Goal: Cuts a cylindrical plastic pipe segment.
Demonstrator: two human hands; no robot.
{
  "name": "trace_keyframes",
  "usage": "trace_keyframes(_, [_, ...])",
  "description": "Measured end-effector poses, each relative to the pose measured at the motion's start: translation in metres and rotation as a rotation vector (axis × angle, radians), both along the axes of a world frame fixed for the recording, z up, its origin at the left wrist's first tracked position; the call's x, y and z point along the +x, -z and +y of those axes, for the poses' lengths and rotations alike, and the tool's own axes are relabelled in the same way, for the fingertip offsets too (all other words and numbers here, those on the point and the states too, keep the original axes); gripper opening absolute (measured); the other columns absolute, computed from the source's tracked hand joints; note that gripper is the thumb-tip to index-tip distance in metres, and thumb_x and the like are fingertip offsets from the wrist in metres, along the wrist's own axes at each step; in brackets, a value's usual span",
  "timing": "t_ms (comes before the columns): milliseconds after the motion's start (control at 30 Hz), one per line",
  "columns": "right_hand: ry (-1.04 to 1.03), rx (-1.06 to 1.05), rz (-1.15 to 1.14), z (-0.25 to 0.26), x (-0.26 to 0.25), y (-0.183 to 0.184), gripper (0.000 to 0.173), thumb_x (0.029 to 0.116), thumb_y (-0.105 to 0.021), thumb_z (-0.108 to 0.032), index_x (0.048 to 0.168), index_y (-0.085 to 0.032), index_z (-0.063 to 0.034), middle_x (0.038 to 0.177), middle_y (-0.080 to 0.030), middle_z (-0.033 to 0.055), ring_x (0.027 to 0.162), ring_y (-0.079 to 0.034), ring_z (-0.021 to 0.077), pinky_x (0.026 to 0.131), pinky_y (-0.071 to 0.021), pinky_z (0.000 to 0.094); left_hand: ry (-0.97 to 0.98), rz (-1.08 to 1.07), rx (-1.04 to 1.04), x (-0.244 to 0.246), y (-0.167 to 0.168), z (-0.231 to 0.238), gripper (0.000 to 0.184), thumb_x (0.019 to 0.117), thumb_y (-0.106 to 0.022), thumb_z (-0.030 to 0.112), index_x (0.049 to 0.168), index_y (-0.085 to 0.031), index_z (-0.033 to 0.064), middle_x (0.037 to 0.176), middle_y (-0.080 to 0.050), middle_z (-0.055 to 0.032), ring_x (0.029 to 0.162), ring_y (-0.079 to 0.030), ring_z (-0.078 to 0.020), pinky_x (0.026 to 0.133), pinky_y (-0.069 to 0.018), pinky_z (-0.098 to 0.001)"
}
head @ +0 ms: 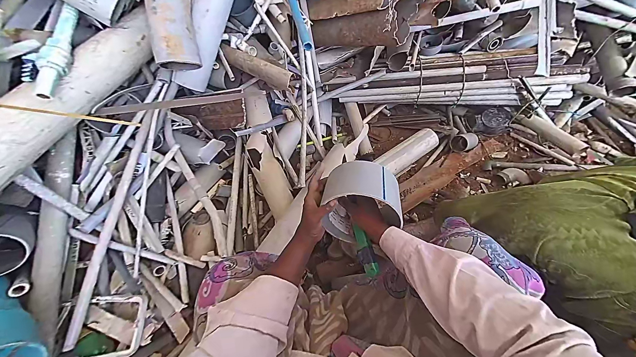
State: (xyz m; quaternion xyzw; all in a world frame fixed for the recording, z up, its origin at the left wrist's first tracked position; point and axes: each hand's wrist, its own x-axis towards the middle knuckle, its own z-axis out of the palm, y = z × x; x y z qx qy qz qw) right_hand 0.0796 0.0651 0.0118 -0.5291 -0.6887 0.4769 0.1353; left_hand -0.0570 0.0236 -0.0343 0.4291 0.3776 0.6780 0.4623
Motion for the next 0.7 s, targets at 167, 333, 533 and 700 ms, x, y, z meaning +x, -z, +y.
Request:
trace_keyframes(167, [0.005,-0.045,0.020,0.0001,0.0004,0.0021,0.027,0.1066,-0.058,-0.022,0.110,-0.068,0.0026,0.095,-0.064,0.0132,0.079,-0.060,0.0192,0.076,-0.0522,0.0379,0.005,0.014,0.015,0.0016,-0.0012,-0.0011,0.113,0.0733,-0.079,0.044,0.155,-0.018,-0.0049,0.139,-0.055,-0.0111,0.120,-0.059,-0.0097,0.104,-0.0492,-0.0295])
trace_keyframes(333, [0.015,-0.059,0.000,0.0001,-0.0007,-0.0014,0.026,0.1071,-0.056,-0.019,0.116,-0.067,0.0030,0.098,-0.065,0.0149,0.078,-0.062,0.0193,0.075,-0.0539,0.0367,-0.026,0.016,0.016,0.0030,-0.0009,-0.0016,0.113,0.0734,-0.079,0.043,0.156,-0.018,-0.0049,0.138,-0.056,-0.0109,0.119,-0.060,-0.0099,0.103,-0.0498,-0.0296])
trace_keyframes(533, [0.041,-0.075,-0.007,-0.0001,-0.0026,-0.0028,0.024,0.1070,-0.054,-0.016,0.114,-0.065,0.0037,0.095,-0.063,0.0155,0.076,-0.062,0.0209,0.074,-0.0540,0.0385,-0.042,-0.011,0.018,0.0040,-0.0008,-0.0009,0.114,0.0734,-0.079,0.043,0.156,-0.017,-0.0039,0.139,-0.056,-0.0112,0.119,-0.060,-0.0100,0.102,-0.0499,-0.0297])
trace_keyframes(700, [0.073,-0.090,0.016,-0.0002,-0.0042,-0.0002,0.024,0.1070,-0.053,-0.016,0.115,-0.064,0.0034,0.094,-0.062,0.0145,0.072,-0.061,0.0196,0.069,-0.0544,0.0370,-0.045,-0.013,0.023,0.0031,-0.0010,0.0000,0.113,0.0735,-0.079,0.043,0.156,-0.017,-0.0050,0.138,-0.056,-0.0115,0.118,-0.060,-0.0102,0.102,-0.0504,-0.0301])
